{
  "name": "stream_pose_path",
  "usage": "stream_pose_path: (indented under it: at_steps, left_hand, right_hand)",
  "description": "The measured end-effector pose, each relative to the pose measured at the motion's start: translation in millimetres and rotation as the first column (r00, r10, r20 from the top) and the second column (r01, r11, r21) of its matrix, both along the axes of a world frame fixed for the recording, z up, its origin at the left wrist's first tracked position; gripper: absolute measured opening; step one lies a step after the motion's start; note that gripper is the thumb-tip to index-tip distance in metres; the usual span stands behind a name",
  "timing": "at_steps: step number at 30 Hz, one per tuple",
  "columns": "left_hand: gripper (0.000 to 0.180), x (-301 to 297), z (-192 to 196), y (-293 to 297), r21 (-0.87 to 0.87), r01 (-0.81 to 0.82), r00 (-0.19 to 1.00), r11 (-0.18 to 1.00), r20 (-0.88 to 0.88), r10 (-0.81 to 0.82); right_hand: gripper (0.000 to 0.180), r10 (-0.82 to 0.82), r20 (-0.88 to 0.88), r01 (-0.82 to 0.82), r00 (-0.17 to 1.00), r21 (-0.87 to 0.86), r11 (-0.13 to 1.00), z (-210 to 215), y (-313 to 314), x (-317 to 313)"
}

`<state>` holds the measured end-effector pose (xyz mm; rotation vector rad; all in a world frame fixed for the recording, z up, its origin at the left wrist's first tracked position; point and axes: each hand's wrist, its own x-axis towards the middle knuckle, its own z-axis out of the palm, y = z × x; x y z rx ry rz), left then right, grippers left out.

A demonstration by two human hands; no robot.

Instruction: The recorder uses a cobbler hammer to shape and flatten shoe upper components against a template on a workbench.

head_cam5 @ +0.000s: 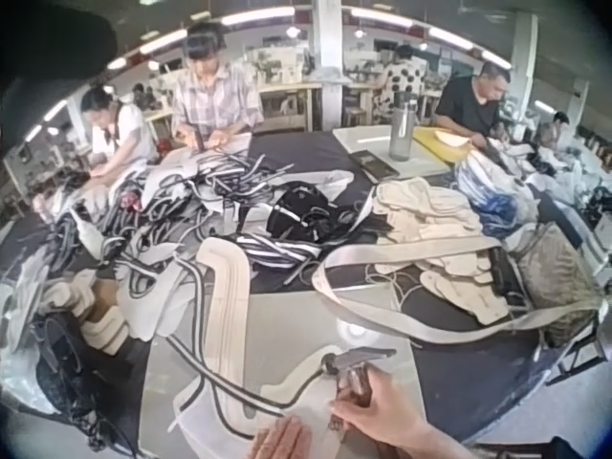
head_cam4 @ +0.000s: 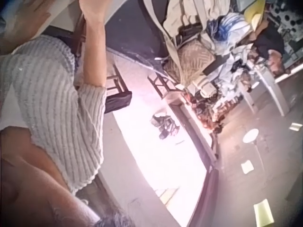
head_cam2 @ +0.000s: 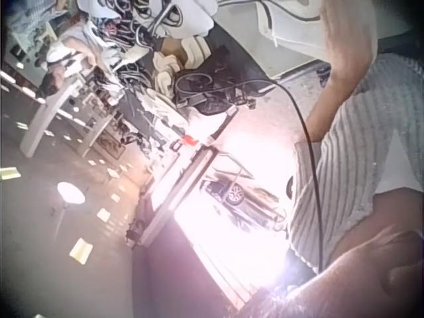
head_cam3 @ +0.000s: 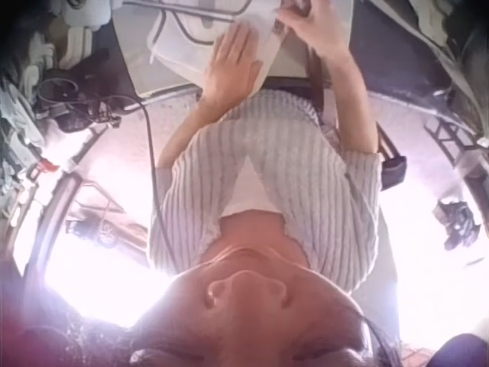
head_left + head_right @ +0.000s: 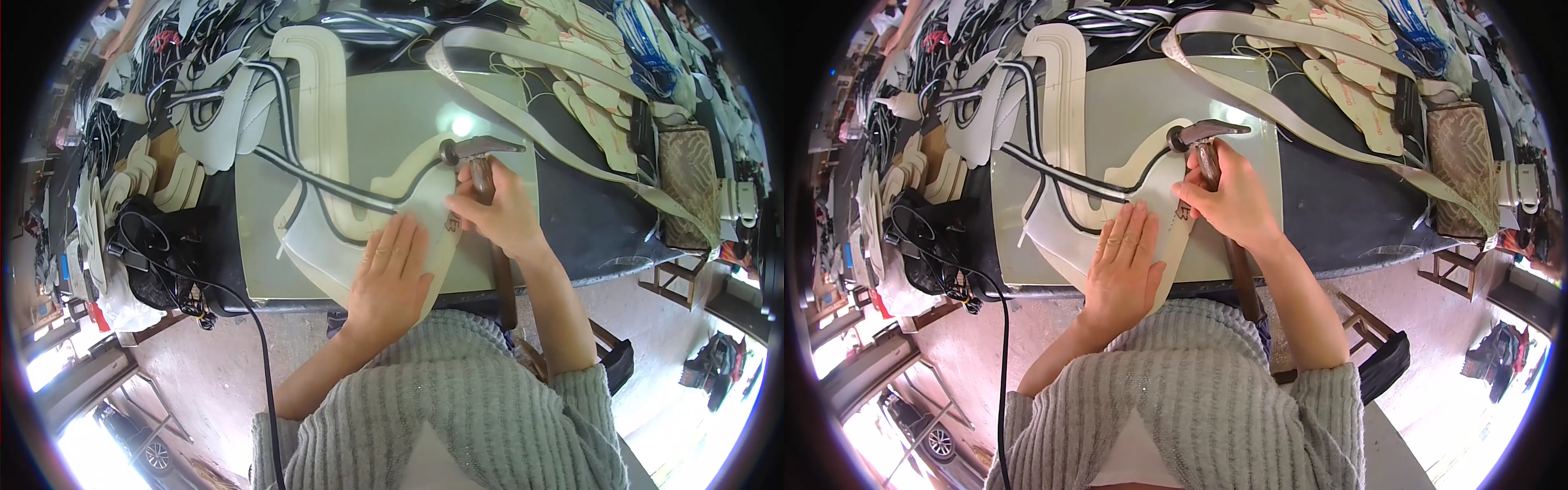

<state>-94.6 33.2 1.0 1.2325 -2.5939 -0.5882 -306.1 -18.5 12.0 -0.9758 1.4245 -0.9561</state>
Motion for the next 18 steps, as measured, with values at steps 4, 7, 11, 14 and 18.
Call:
stream_pose_path:
  at_steps: [4,7,11,14,18]
  left_hand:
    - [0.062,-3,0,0,0.006,-0.001,0.999,1.0,0.035,0.001]
    - [0.062,-3,4,-1,0.026,-0.005,1.0,1.0,0.009,0.005]
    - [0.057,-2,7,-3,0.025,0.014,1.0,1.0,0.016,-0.014]
    - [0.054,2,7,-5,0.03,0.037,0.999,0.999,0.008,-0.038]
    - [0.051,6,5,-9,0.025,0.049,0.999,0.998,-0.022,-0.048]
  right_hand:
    - [0.029,-0.055,-0.06,0.05,0.997,-0.073,0.996,-2,-14,-22]
    - [0.031,-0.031,-0.125,0.022,0.992,-0.075,0.997,3,-25,-33]
    - [0.034,0.03,-0.069,-0.037,0.997,-0.103,0.994,-3,-32,-35]
    - [0.046,0.15,-0.314,-0.19,0.937,-0.101,0.977,4,-37,-23]
    - [0.057,0.23,-0.485,-0.283,0.844,-0.039,0.958,11,-36,-15]
